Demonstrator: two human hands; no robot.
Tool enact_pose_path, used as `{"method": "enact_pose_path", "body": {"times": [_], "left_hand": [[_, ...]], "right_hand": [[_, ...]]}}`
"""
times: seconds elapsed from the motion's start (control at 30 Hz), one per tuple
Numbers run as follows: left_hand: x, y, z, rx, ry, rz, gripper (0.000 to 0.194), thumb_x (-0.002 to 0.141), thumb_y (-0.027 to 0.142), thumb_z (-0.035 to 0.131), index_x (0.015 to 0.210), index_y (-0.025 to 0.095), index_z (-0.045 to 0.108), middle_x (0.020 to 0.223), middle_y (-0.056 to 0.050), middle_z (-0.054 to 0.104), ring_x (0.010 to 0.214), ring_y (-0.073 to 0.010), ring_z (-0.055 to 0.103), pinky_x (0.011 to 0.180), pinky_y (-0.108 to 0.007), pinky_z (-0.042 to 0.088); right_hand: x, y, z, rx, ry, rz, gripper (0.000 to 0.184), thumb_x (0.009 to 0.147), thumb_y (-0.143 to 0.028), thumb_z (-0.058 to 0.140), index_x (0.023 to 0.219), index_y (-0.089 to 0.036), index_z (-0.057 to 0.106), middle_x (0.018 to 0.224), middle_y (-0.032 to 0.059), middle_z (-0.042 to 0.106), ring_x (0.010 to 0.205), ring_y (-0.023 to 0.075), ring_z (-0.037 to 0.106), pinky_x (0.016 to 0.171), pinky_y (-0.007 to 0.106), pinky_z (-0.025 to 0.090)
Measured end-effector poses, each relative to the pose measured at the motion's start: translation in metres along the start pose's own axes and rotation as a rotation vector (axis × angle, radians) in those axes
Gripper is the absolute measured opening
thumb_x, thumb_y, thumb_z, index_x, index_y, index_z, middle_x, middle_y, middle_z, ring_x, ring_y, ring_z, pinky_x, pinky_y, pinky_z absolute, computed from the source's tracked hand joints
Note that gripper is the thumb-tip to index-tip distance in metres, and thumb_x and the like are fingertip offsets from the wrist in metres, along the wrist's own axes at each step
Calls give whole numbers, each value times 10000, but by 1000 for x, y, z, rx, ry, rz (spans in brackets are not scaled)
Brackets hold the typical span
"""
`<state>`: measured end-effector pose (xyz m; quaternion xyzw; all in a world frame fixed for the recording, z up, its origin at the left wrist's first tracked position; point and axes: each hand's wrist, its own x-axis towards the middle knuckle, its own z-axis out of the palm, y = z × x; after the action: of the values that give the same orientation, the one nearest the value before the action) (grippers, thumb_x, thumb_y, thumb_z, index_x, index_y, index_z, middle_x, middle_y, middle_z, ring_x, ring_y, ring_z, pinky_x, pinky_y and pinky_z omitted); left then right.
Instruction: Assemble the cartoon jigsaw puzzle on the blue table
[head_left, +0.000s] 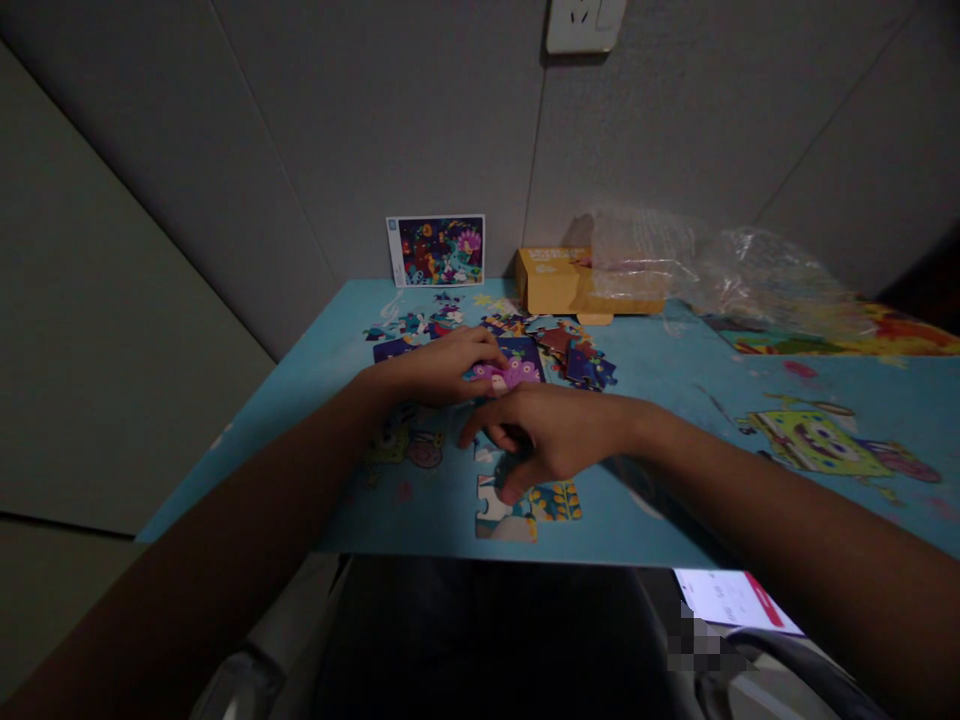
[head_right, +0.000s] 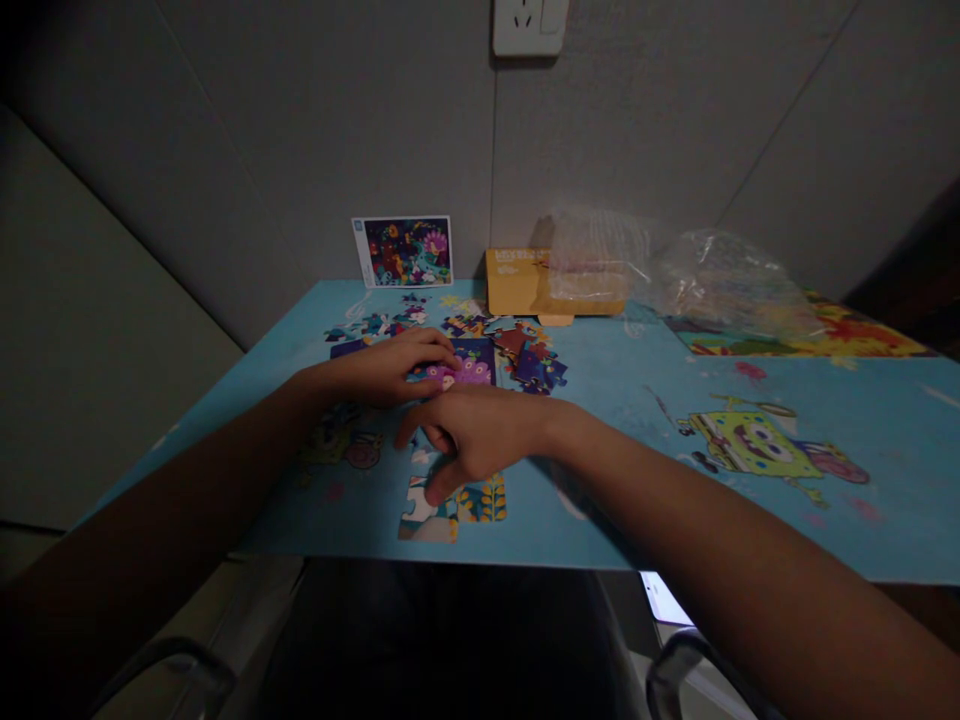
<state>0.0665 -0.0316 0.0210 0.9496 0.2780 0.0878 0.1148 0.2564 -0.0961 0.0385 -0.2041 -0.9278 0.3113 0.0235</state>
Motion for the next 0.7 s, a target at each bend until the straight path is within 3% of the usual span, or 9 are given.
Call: {"method": "enact_pose_path", "body": {"times": [0.27, 0.43, 0.7], "left_hand": [[-1, -3, 1, -18, 8, 11, 362, 883, 350, 542, 1172, 150, 632, 1229, -127, 556, 1164, -230, 512, 1050, -360, 373], [-1, -1, 0, -16, -10, -3, 363, 886, 358, 547, 1178, 160, 631, 1238, -122, 555, 1164, -230, 511, 1052, -372, 373], [-1, -4, 1, -9, -4, 7, 348, 879, 340, 558, 1184, 186, 628, 1240, -114, 552, 1157, -230, 515, 1038, -374, 385]], "right_hand": [[1, 2, 1, -5, 5, 22, 480, 731, -305, 803, 1140, -114, 638, 692, -49, 545, 557, 76, 460, 524, 225, 284], [-1, -5, -1, -50, -10, 19, 619, 619, -440, 849, 1130, -150, 654, 753, -19, 598, 575, 93, 485, 544, 230, 304], [-2, -11, -1, -100, -31, -31, 576, 651, -458, 822, 1120, -160, 672, 988, 74, 693, 809, 186, 607, 670, 274, 389]]}}
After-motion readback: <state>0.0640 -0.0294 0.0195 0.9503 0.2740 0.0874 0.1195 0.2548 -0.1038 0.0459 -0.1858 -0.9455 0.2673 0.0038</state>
